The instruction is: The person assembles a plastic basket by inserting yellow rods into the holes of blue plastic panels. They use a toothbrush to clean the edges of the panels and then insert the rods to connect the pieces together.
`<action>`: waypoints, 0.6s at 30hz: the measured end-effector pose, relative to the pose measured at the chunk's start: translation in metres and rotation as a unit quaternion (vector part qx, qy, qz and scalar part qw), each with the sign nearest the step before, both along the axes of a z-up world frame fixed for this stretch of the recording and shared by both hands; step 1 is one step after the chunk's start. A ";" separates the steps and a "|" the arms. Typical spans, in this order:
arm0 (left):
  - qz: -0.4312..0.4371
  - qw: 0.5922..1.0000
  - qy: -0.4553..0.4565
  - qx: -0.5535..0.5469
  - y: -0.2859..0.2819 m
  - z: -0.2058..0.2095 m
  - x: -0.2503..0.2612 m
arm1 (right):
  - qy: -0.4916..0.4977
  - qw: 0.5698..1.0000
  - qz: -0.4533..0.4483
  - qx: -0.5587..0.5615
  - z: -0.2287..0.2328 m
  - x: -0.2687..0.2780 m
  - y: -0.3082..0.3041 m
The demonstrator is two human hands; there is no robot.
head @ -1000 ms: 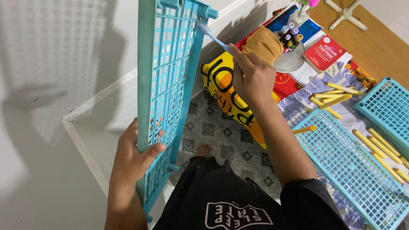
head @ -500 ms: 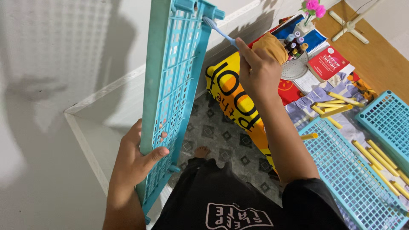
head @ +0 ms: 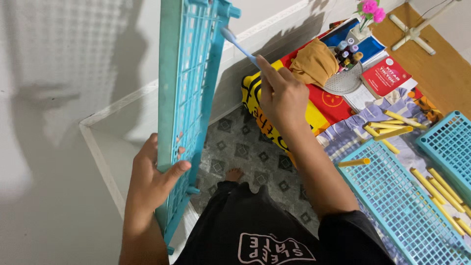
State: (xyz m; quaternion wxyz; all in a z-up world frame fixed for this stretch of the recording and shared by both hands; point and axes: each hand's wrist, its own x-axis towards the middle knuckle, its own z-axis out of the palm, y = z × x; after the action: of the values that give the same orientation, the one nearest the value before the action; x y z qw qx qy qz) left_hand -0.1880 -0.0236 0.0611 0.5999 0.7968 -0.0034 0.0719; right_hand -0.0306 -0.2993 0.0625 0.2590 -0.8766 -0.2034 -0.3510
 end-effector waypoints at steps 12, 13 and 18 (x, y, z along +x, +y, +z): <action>-0.046 0.967 -0.136 -0.212 0.030 0.010 0.052 | 0.225 0.931 0.166 -0.236 -0.111 -0.086 0.014; -0.050 0.966 -0.142 -0.211 0.029 0.013 0.057 | 0.247 0.931 0.186 -0.192 -0.109 -0.089 0.005; -0.105 0.950 -0.161 -0.246 0.016 0.017 0.063 | 0.052 0.993 0.096 -0.040 -0.070 -0.052 -0.036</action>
State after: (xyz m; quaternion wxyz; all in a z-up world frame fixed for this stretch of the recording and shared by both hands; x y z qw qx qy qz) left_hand -0.1247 -0.0080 0.0784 0.7728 0.5979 -0.1656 0.1341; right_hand -0.0822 -0.3356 -0.0075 0.2668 -0.8797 -0.2865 -0.2701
